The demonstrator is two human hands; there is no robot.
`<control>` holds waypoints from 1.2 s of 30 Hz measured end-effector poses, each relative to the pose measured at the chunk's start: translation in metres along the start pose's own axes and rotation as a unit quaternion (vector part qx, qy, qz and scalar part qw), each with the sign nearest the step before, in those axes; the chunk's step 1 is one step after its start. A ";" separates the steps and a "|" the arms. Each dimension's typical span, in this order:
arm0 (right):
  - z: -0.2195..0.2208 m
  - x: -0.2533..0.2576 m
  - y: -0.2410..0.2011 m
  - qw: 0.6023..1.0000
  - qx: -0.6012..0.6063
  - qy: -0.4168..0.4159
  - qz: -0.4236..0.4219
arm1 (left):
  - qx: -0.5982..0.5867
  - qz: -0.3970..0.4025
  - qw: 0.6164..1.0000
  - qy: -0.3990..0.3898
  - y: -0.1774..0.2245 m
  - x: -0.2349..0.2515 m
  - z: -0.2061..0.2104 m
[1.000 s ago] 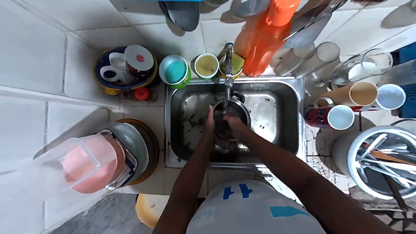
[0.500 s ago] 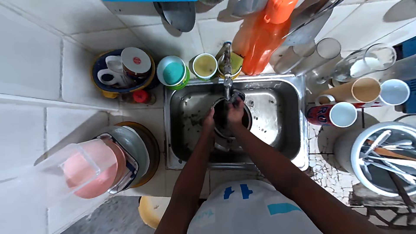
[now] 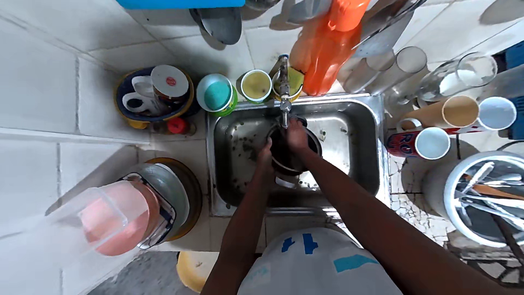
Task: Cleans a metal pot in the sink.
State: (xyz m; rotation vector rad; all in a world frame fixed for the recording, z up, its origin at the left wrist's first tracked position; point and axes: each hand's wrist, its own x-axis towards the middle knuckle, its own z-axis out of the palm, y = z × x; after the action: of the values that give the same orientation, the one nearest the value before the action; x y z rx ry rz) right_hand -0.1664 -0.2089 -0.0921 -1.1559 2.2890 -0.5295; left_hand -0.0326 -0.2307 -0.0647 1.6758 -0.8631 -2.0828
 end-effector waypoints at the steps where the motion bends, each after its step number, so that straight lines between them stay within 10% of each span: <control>1: -0.004 0.003 0.013 0.998 -0.057 0.016 -0.010 | 0.005 0.006 1.000 0.015 -0.001 0.000 0.003; 10: -0.046 -0.051 0.042 0.972 -0.166 -0.091 0.140 | 0.133 0.110 0.984 0.052 0.002 -0.011 0.021; 21: 0.012 -0.002 0.011 0.995 0.038 0.086 -0.033 | 0.134 0.050 0.989 0.029 0.017 0.010 0.009; 24: 0.013 -0.002 -0.001 0.996 0.081 0.013 -0.041 | 0.125 0.035 0.991 0.028 0.016 0.019 0.002; 28: 0.026 -0.018 -0.001 0.955 0.133 0.022 -0.265 | 0.093 0.035 0.994 -0.038 0.025 0.020 -0.009; 36: 0.001 0.010 0.028 0.924 -0.095 0.007 -0.370 | 0.075 0.047 0.994 -0.056 0.021 0.024 -0.015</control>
State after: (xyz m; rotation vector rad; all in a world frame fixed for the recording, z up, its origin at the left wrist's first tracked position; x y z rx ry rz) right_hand -0.1877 -0.2012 -0.1113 -2.1322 1.8776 -0.5816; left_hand -0.0262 -0.2647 -0.0710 1.5681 -1.1369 -2.1116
